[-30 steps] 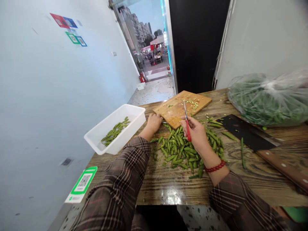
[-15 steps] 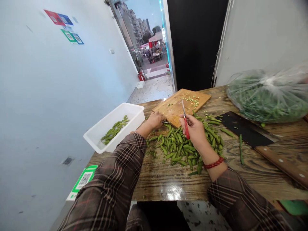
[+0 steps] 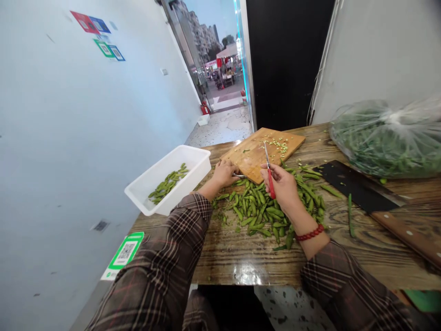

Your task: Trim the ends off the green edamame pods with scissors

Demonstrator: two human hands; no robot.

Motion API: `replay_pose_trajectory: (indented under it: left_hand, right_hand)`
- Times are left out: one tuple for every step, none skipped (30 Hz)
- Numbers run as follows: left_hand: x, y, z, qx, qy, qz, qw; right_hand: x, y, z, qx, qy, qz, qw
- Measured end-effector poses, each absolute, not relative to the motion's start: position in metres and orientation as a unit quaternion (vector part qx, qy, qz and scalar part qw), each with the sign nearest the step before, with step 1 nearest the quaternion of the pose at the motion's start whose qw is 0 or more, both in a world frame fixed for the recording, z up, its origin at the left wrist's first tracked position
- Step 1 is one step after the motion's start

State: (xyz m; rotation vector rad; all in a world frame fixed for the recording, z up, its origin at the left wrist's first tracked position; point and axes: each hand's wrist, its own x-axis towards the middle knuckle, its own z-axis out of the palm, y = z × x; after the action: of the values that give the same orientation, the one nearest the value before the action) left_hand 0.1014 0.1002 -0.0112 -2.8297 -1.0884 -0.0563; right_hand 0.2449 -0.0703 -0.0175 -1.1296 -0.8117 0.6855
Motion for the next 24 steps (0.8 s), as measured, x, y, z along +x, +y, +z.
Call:
replay_pose_trajectory:
  left_hand:
    - [0.1, 0.095, -0.013, -0.92, -0.385, -0.05, 0.055]
    - [0.1, 0.09, -0.015, -0.905, -0.415, -0.075, 0.049]
    - [0.1, 0.084, -0.018, -0.892, -0.441, -0.087, 0.036]
    - [0.1, 0.079, -0.02, -0.884, -0.459, -0.086, 0.02]
    - [0.1, 0.073, -0.021, -0.881, -0.467, -0.076, 0.004]
    - [0.101, 0.068, -0.023, -0.882, -0.467, -0.066, -0.01]
    - [0.102, 0.062, -0.024, -0.884, -0.464, -0.061, -0.023]
    - [0.103, 0.057, -0.025, -0.885, -0.46, -0.064, -0.035]
    - [0.104, 0.053, -0.026, -0.883, -0.461, -0.072, -0.048]
    - [0.106, 0.048, -0.028, -0.879, -0.465, -0.084, -0.061]
    - [0.107, 0.043, -0.03, -0.873, -0.472, -0.096, -0.073]
    - [0.109, 0.039, -0.032, -0.869, -0.475, -0.106, -0.084]
    - [0.111, 0.034, -0.035, -0.871, -0.469, -0.112, -0.096]
    - [0.112, 0.03, -0.037, -0.878, -0.451, -0.118, -0.111]
    - [0.114, 0.025, -0.039, -0.89, -0.418, -0.123, -0.132]
    - [0.115, 0.021, -0.04, -0.904, -0.374, -0.13, -0.159]
    - [0.116, 0.017, -0.04, -0.915, -0.327, -0.138, -0.19]
    - [0.115, 0.014, -0.038, -0.92, -0.286, -0.149, -0.222]
    - [0.113, 0.012, -0.034, -0.917, -0.259, -0.164, -0.254]
    - [0.11, 0.011, -0.029, -0.909, -0.247, -0.181, -0.284]
    - [0.103, 0.013, -0.023, -0.896, -0.251, -0.197, -0.309]
    - [0.095, 0.016, -0.016, -0.88, -0.268, -0.218, -0.326]
    - [0.083, 0.02, -0.009, -0.865, -0.291, -0.231, -0.336]
    - [0.069, 0.025, -0.003, -0.853, -0.318, -0.243, -0.335]
  right_hand:
    - [0.245, -0.07, -0.017, -0.508, -0.366, 0.311, 0.715]
    - [0.245, -0.071, -0.017, -0.507, -0.366, 0.311, 0.715]
    - [0.245, -0.071, -0.017, -0.508, -0.365, 0.311, 0.715]
    - [0.245, -0.071, -0.017, -0.51, -0.365, 0.309, 0.715]
    - [0.244, -0.071, -0.016, -0.512, -0.366, 0.307, 0.714]
    - [0.244, -0.071, -0.016, -0.512, -0.367, 0.306, 0.714]
    - [0.244, -0.071, -0.016, -0.511, -0.367, 0.306, 0.714]
    - [0.244, -0.071, -0.016, -0.509, -0.368, 0.308, 0.714]
    - [0.244, -0.071, -0.016, -0.508, -0.369, 0.31, 0.714]
    - [0.244, -0.071, -0.016, -0.507, -0.37, 0.313, 0.713]
    - [0.243, -0.071, -0.016, -0.507, -0.37, 0.315, 0.712]
    - [0.243, -0.071, -0.016, -0.506, -0.371, 0.318, 0.71]
    - [0.243, -0.072, -0.016, -0.506, -0.372, 0.32, 0.709]
    - [0.243, -0.072, -0.016, -0.505, -0.373, 0.321, 0.709]
    - [0.243, -0.072, -0.016, -0.505, -0.373, 0.322, 0.709]
    - [0.243, -0.073, -0.016, -0.504, -0.373, 0.324, 0.709]
    - [0.243, -0.073, -0.016, -0.505, -0.372, 0.325, 0.708]
    - [0.243, -0.074, -0.016, -0.506, -0.372, 0.327, 0.706]
    - [0.243, -0.074, -0.016, -0.508, -0.37, 0.329, 0.705]
    - [0.244, -0.075, -0.016, -0.509, -0.369, 0.33, 0.704]
    - [0.244, -0.075, -0.015, -0.511, -0.367, 0.329, 0.704]
    - [0.245, -0.076, -0.015, -0.512, -0.367, 0.327, 0.705]
    - [0.245, -0.076, -0.014, -0.512, -0.365, 0.323, 0.707]
    - [0.246, -0.076, -0.014, -0.512, -0.364, 0.317, 0.71]
